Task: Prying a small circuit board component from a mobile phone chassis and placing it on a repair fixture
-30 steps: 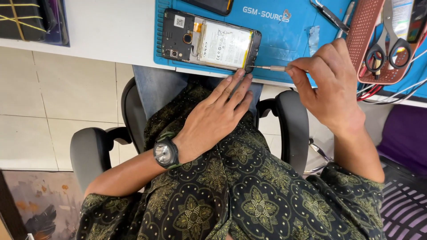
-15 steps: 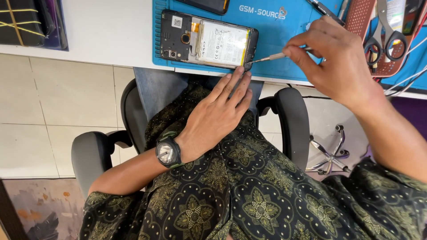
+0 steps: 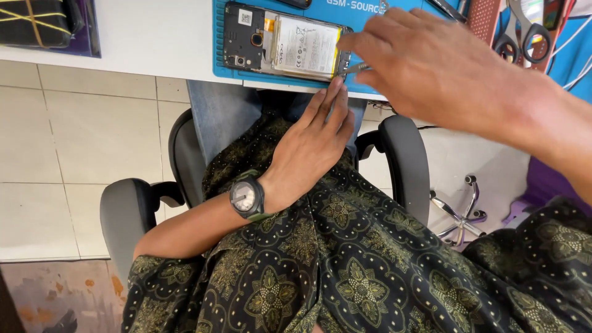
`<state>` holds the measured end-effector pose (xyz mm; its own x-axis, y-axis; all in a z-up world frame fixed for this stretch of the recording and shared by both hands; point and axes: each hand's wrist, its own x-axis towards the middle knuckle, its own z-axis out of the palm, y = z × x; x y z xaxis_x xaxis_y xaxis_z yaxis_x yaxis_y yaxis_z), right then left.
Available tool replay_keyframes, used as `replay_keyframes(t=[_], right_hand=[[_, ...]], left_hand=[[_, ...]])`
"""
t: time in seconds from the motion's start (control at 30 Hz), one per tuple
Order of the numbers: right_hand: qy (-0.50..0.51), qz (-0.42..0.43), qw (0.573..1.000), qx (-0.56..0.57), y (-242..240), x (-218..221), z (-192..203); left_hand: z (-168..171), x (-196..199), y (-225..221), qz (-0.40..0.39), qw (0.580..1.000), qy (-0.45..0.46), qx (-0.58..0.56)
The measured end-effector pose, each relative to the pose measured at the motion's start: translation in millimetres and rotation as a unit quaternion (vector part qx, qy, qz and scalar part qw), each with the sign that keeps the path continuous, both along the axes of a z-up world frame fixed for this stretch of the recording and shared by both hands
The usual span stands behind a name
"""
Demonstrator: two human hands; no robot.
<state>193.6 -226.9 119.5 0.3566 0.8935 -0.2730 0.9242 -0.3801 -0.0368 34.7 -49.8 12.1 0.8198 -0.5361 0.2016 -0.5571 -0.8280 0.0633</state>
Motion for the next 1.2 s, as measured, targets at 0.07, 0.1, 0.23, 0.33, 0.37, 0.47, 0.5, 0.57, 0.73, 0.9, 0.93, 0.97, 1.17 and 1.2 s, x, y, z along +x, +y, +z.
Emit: replay_keyframes(t=[0.07, 0.1, 0.23, 0.33, 0.37, 0.47, 0.5, 0.57, 0.73, 0.9, 0.93, 0.97, 1.17, 1.2], right_hand=[[-0.028, -0.014, 0.999, 0.036, -13.5, 5.5, -20.5], [-0.053, -0.028, 0.996, 0.071, -20.0, 9.1, -30.8], [0.015, -0.011, 0.998, 0.060, -6.8, 5.3, -6.9], [0.005, -0.051, 0.994, 0.095, -12.5, 2.4, -14.5], [0.003, -0.049, 0.995, 0.090, -11.9, 1.1, -10.5], [0.004, -0.062, 0.992, 0.113, -21.8, -2.9, -19.6], [0.006, -0.078, 0.987, 0.140, -27.6, -4.8, -26.6], [-0.004, -0.077, 0.988, 0.137, -25.2, -8.1, -18.0], [0.039, -0.105, 0.972, 0.207, -42.8, -21.1, -31.8], [0.119, -0.172, 0.943, 0.259, -56.8, -38.3, -35.5], [0.118, -0.173, 0.943, 0.260, -61.9, -41.3, -33.5], [0.120, -0.191, 0.941, 0.252, -66.6, -44.6, -31.6], [0.103, -0.206, 0.941, 0.249, -69.3, -54.5, -39.0], [0.103, -0.206, 0.940, 0.252, -68.6, -52.6, -40.3]], left_hand=[[-0.4, -1.4, -1.9, 0.003, 1.000, -0.010, 0.007], [-0.7, -1.5, -2.7, 0.006, 1.000, -0.017, 0.013], [-9.1, 1.8, -1.7, 0.000, 1.000, -0.018, -0.005], [-21.7, 24.0, 0.4, 0.066, 0.950, 0.066, -0.298], [-28.8, 33.9, 1.5, 0.088, 0.931, 0.071, -0.347], [-28.8, 55.4, 8.1, 0.083, 0.908, 0.101, -0.397], [-25.9, 60.6, 10.1, 0.056, 0.906, 0.127, -0.400], [-29.7, 67.0, 11.1, 0.042, 0.917, 0.130, -0.374], [-19.7, 82.6, 16.0, -0.015, 0.957, 0.123, -0.261], [-27.7, 92.2, 19.7, -0.061, 0.977, 0.085, -0.188], [-31.8, 93.0, 19.4, -0.063, 0.977, 0.084, -0.187], [-36.1, 93.6, 19.6, -0.073, 0.978, 0.087, -0.174], [-8.8, 108.3, 28.1, -0.089, 0.959, 0.142, -0.230], [0.5, 115.3, 32.3, -0.079, 0.933, 0.194, -0.294]])
